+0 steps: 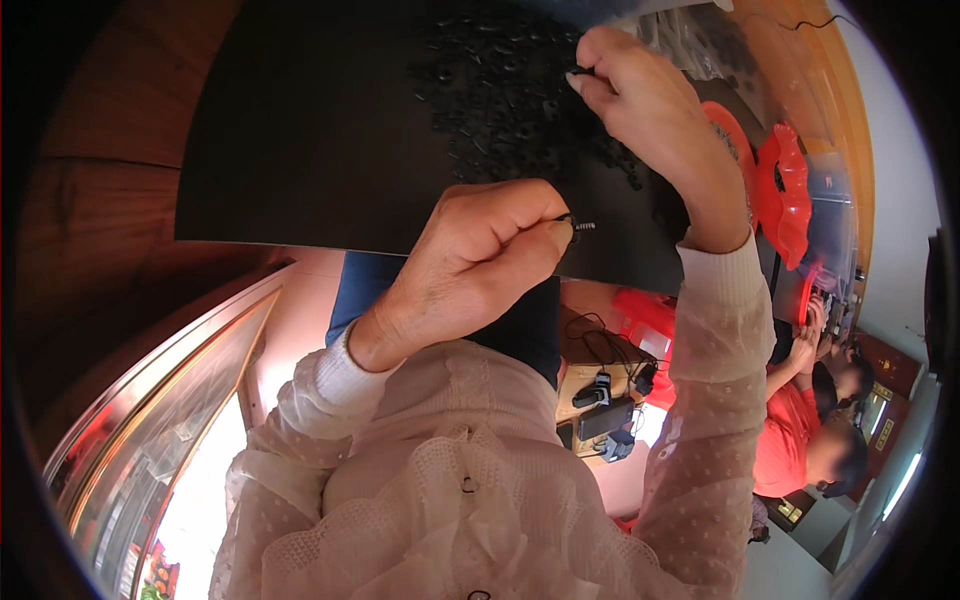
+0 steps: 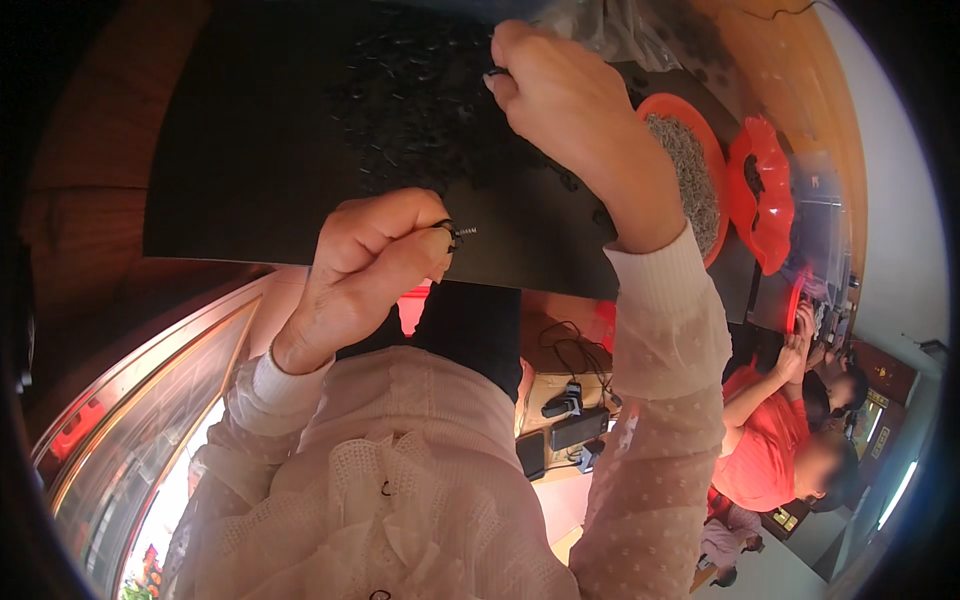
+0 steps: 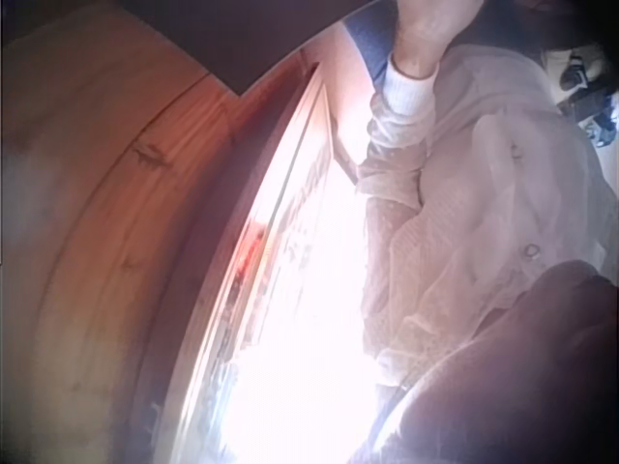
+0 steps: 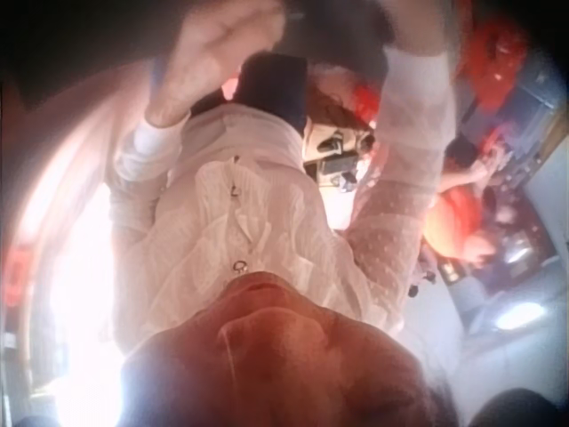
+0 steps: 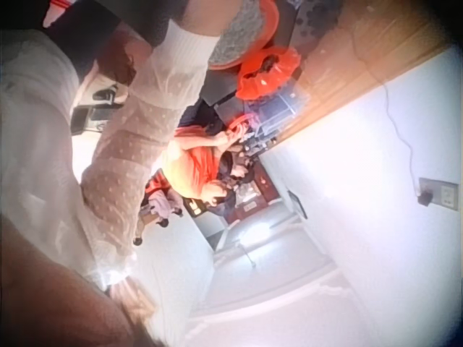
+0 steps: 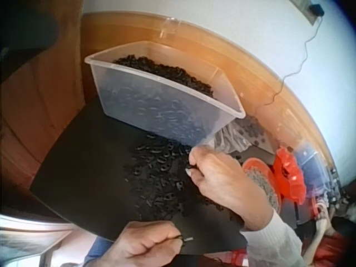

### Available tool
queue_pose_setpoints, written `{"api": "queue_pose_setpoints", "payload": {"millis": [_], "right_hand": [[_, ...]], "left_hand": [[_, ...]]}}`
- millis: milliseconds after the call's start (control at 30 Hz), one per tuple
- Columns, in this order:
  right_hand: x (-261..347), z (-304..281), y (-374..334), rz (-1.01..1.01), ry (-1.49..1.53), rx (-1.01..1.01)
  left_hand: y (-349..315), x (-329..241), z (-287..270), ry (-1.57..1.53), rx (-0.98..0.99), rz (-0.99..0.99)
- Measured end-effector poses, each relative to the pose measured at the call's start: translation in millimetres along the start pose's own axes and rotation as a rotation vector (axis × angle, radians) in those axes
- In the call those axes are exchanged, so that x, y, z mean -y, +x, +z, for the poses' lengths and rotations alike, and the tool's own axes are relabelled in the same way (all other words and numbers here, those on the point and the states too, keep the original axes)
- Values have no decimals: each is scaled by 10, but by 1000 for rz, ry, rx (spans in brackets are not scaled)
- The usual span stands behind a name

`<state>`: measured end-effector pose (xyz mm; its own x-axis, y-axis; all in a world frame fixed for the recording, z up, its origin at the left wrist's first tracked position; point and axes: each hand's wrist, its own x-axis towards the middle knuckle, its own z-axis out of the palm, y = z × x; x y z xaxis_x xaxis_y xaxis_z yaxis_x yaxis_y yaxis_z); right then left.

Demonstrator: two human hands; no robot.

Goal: The person repeatedly picks up small screws from a red tray and black plastic parts from a table, then inserts the screws into the parts by hand. The assembled units are placed back onto the table. The process is repetitive and continues throughout the clip.

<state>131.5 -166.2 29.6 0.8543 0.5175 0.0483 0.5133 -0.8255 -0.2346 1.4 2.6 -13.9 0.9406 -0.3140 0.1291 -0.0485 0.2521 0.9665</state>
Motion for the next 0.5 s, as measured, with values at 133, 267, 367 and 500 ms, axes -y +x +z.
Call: {"api": "queue_pose_setpoints", "payload": {"millis": [133, 267, 367, 500], "right_hand": [[103, 47, 107, -313, 170, -94], [116, 168, 179, -247, -9, -5], [97, 116, 170, -223, -84, 10], [65, 82, 127, -174, -69, 44]], "left_hand": [[-11, -15, -2, 3, -4, -10], [-7, -8, -4, 1, -10, 8], [-6, -18, -7, -3, -13, 13], [-6, -20, -15, 2, -7, 2]]}}
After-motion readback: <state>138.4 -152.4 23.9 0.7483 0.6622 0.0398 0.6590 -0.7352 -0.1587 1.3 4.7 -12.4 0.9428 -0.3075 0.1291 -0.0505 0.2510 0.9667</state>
